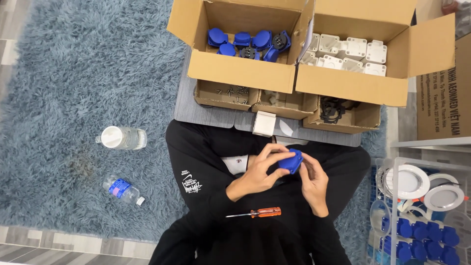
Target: Assembling electrical sockets or switches by joining plastic housing components and tightening screws with a manual screwdriver.
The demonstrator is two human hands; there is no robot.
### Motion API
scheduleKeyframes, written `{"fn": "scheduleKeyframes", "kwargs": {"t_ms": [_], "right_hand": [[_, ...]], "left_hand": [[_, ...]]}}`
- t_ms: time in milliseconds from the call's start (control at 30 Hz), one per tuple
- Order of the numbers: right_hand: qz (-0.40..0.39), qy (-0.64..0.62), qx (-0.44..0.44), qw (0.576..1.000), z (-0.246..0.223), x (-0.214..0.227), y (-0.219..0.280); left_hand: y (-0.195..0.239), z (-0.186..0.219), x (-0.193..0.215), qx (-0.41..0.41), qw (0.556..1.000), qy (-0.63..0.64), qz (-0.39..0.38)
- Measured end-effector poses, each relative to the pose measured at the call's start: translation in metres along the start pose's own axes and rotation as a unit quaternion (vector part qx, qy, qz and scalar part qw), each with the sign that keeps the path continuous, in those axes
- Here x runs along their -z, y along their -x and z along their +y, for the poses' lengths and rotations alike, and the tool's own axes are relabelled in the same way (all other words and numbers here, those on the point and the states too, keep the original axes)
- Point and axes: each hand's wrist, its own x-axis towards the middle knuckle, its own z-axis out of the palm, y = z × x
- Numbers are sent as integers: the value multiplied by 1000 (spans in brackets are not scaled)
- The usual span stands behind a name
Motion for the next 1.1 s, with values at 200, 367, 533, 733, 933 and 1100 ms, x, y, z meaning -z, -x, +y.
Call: {"fn": "scheduleKeyframes", "kwargs": {"t_ms": [200,367,533,733,933,1100], "right_hand": [[-54,-50,-13,997,6,3,-4],[-51,-75,-35,995,19,6,-1],[-65,-48,-30,996,-2,-1,-6],[-86,15,51,995,-31,4,-15],[-105,59,131,984,-64,20,-29],[72,100,229,966,-70,79,-63]], "left_hand": [[16,-3,7,27,998,53,-12],[16,9,21,29,996,69,-46],[28,2,26,44,994,75,-59],[25,11,33,69,993,52,-80],[19,16,38,57,997,32,-51],[23,4,79,75,991,18,106]]}}
